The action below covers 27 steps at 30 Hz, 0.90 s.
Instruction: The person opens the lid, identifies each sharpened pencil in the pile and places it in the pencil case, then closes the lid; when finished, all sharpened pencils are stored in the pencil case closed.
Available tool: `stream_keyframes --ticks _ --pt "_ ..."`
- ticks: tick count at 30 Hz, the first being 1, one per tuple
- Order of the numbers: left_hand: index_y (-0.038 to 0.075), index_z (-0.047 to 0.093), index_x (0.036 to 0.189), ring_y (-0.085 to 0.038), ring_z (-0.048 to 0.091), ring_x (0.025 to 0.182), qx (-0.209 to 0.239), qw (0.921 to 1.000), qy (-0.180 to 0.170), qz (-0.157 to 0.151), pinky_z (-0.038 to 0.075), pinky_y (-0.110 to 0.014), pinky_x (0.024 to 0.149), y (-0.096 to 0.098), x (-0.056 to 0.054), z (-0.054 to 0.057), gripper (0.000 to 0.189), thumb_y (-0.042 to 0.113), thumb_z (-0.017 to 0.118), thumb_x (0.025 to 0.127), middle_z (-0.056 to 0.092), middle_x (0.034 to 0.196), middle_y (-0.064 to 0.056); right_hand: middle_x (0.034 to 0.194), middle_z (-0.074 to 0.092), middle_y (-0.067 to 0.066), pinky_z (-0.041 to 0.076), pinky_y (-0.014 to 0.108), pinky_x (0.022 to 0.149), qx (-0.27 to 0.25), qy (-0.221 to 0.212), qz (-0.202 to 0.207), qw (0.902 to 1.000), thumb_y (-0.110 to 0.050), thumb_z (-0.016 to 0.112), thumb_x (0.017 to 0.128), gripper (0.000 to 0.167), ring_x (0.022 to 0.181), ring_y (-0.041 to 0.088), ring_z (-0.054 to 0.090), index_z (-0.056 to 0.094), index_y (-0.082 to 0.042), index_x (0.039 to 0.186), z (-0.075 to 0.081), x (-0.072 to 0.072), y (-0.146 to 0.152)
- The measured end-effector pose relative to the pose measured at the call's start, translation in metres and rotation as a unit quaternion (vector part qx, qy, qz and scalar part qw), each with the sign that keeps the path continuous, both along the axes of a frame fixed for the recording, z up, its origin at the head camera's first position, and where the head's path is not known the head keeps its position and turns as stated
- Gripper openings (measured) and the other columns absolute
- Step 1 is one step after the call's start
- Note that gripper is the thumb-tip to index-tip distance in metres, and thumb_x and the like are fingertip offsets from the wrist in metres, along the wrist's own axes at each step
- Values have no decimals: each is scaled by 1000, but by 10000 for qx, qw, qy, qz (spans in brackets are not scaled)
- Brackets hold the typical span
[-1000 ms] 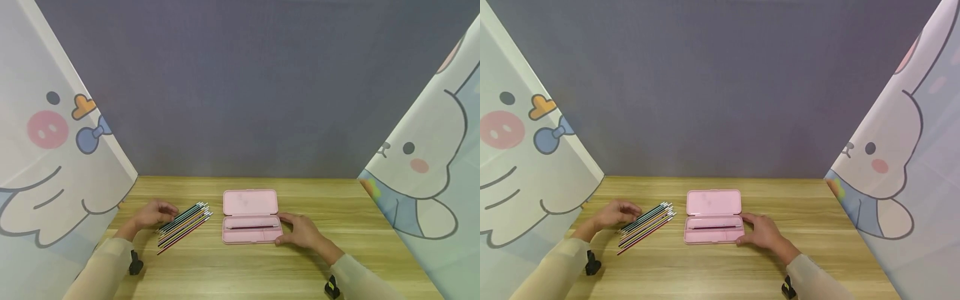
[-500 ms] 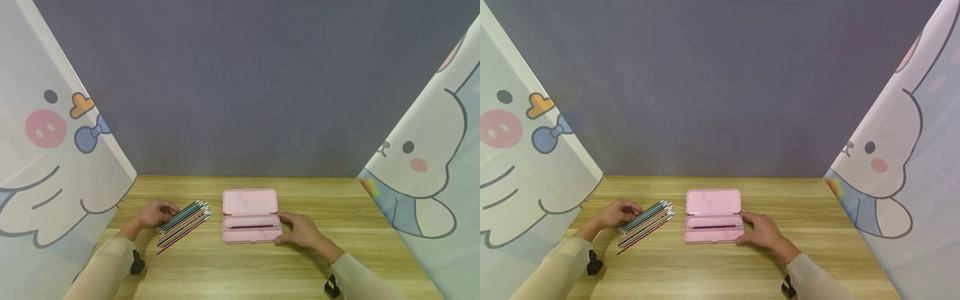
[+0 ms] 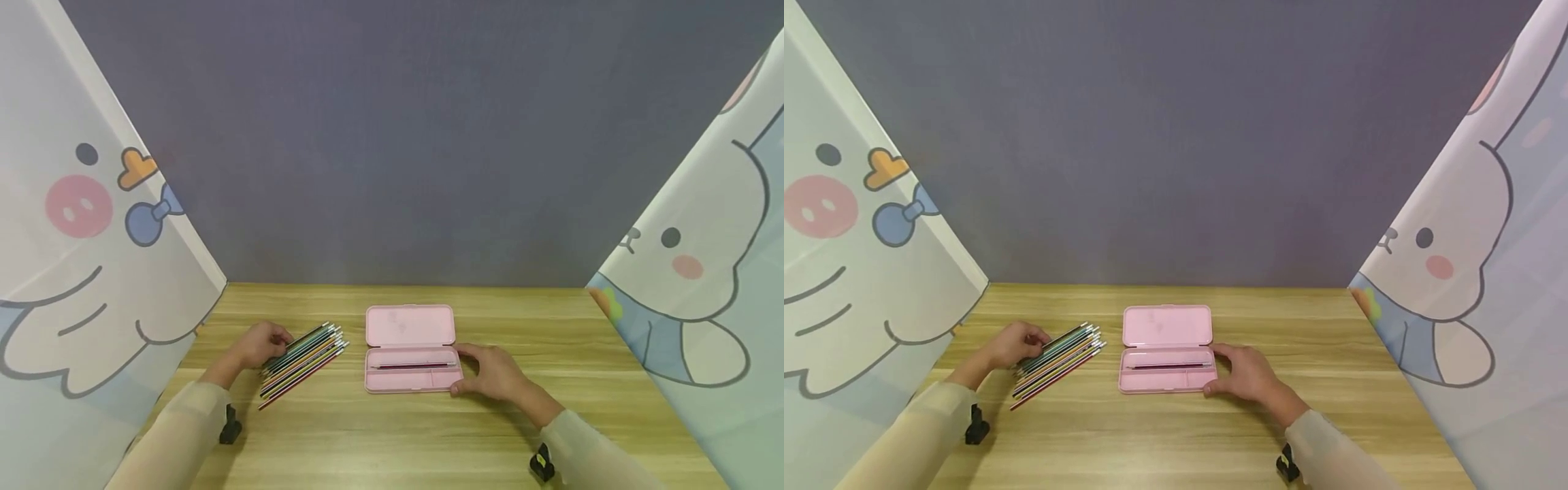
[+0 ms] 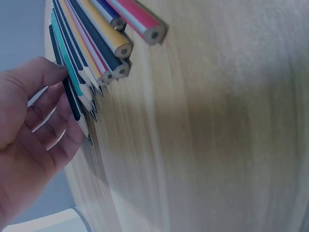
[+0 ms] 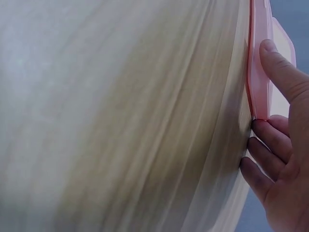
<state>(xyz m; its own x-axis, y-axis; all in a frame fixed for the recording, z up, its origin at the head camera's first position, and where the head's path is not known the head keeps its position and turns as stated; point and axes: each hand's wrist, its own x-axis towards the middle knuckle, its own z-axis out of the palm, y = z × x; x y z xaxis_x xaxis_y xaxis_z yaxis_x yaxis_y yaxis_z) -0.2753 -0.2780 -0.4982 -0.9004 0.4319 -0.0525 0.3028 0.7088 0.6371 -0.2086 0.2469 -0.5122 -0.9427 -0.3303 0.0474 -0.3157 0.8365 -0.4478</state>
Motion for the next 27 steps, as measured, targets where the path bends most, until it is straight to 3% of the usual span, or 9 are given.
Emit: stream_keyframes --ticks 7,12,19,27 --pt "-3 74 105 -16 62 84 145 9998 134 43 53 -33 73 3 3 16 19 -2 66 88 72 94 -10 128 72 7 53 51 97 163 -10 86 9998 -67 89 61 93 116 30 68 65 -23 139 4 -2 -2" --pt "-1 74 111 -17 63 84 136 9997 188 13 53 -35 72 20 -2 32 20 4 65 94 72 97 -10 128 72 7 54 51 95 284 -46 164 9995 -69 88 61 94 114 32 69 64 -22 139 11 -4 -2" --pt "1 75 114 -14 62 80 465 9976 54 -511 52 -31 68 73 -4 46 21 3 65 96 72 99 -14 131 71 6 54 52 95 231 -9 179 9996 -69 87 61 94 115 32 69 64 -23 140 12 -5 1" --pt "4 78 109 -12 64 80 584 9894 64 -1327 52 -26 67 143 -3 43 17 2 68 95 74 93 -6 135 69 3 53 51 96 203 -25 156 9997 -70 86 62 94 119 30 68 63 -24 141 7 -3 2"
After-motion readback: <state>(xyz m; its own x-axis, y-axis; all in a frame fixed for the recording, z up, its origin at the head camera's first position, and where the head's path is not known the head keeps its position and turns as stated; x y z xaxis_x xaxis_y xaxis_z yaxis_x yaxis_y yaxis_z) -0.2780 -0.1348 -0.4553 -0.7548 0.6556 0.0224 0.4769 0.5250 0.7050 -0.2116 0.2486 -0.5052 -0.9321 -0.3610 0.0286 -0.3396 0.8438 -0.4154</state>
